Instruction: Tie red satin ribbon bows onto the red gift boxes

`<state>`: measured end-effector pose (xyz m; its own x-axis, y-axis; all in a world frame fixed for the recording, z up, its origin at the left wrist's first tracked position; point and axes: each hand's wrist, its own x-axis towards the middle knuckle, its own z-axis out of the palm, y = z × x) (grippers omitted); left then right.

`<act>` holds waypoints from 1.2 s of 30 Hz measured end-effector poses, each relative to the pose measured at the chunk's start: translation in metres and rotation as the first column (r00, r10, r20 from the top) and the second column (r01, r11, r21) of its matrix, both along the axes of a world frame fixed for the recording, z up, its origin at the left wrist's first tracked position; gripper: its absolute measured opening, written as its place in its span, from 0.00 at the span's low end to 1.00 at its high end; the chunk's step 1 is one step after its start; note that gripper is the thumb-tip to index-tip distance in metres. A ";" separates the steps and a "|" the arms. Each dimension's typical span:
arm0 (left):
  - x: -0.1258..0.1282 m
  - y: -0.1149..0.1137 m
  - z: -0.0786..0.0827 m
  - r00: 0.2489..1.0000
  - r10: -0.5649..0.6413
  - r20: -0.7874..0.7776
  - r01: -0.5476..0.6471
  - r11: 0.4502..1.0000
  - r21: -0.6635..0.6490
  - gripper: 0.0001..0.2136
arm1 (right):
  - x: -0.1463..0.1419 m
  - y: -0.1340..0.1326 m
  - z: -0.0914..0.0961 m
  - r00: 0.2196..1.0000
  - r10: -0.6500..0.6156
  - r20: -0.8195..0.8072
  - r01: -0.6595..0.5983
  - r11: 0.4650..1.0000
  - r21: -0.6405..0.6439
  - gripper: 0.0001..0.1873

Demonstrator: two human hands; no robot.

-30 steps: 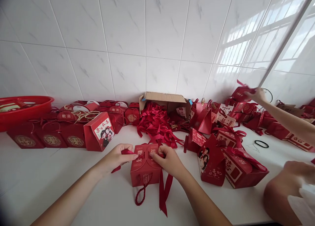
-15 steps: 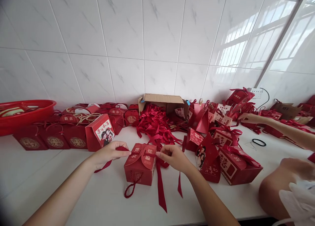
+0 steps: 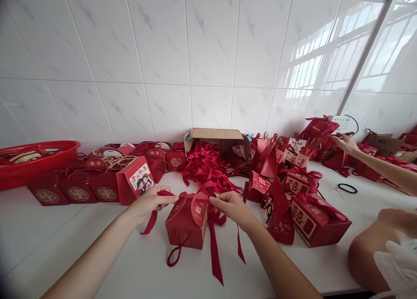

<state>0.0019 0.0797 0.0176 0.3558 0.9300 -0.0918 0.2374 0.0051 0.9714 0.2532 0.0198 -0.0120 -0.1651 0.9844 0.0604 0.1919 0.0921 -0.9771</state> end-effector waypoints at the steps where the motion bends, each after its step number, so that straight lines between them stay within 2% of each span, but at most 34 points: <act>1: -0.001 0.000 -0.001 1.000 0.005 0.010 -0.005 1.000 -0.027 0.19 | 0.001 0.000 -0.001 0.999 0.017 -0.033 -0.018 0.999 -0.046 0.28; 4: -0.004 0.001 -0.005 1.000 0.000 0.022 0.002 0.996 -0.091 0.21 | 0.003 0.001 -0.006 0.996 0.061 -0.069 -0.072 0.985 -0.157 0.26; 7: -0.007 0.003 -0.009 0.999 -0.029 0.033 0.033 0.990 -0.139 0.24 | 0.005 0.003 -0.011 0.994 0.085 -0.065 -0.097 0.975 -0.202 0.24; 11: -0.010 -0.001 -0.010 0.999 -0.017 0.029 0.022 0.987 -0.157 0.24 | 0.010 0.003 -0.014 0.993 0.090 -0.070 -0.103 0.973 -0.207 0.24; 18: -0.015 -0.026 -0.017 0.997 0.081 -0.008 -0.081 0.979 -0.185 0.19 | 0.012 -0.005 -0.008 0.987 0.160 -0.021 -0.161 0.970 -0.180 0.21; 22: -0.019 -0.030 -0.028 0.999 -0.004 0.052 0.014 0.983 -0.184 0.16 | 0.005 -0.004 -0.014 0.983 0.184 0.027 -0.177 0.971 -0.158 0.19; 24: -0.022 -0.030 -0.032 0.997 0.025 0.067 -0.017 0.992 -0.125 0.15 | 0.003 -0.006 -0.018 0.989 0.100 0.113 -0.091 0.993 -0.082 0.14; 26: -0.028 -0.033 -0.035 0.982 0.184 0.031 -0.184 0.983 0.008 0.16 | 0.002 -0.011 -0.021 0.971 -0.140 0.193 0.126 0.988 0.087 0.13; 28: -0.033 -0.040 -0.037 0.943 0.334 -0.017 -0.326 0.931 0.165 0.15 | 0.001 -0.020 -0.024 0.902 -0.403 0.158 0.361 0.902 0.239 0.17; 29: -0.035 -0.045 -0.038 0.934 0.354 -0.043 -0.337 0.917 0.215 0.15 | -0.001 -0.026 -0.025 0.881 -0.460 0.111 0.422 0.869 0.257 0.18; 30: -0.037 -0.051 -0.040 0.942 0.326 -0.075 -0.301 0.925 0.233 0.15 | -0.002 -0.033 -0.026 0.889 -0.453 0.068 0.429 0.876 0.221 0.17; 31: -0.038 -0.057 -0.042 0.960 0.259 -0.107 -0.230 0.947 0.223 0.16 | -0.005 -0.040 -0.028 0.919 -0.393 0.029 0.385 0.912 0.143 0.18; 33: -0.037 -0.069 -0.047 0.980 0.099 -0.173 -0.069 0.983 0.169 0.19 | -0.013 -0.052 -0.034 0.975 -0.208 -0.073 0.204 0.977 -0.069 0.22; 34: -0.036 -0.074 -0.050 0.978 0.044 -0.203 -0.013 0.988 0.152 0.20 | -0.018 -0.057 -0.037 0.982 -0.138 -0.132 0.116 0.980 -0.164 0.23; 36: -0.032 -0.081 -0.055 0.966 -0.016 -0.258 0.053 0.989 0.140 0.21 | -0.028 -0.064 -0.044 0.970 -0.083 -0.228 0.014 0.957 -0.289 0.26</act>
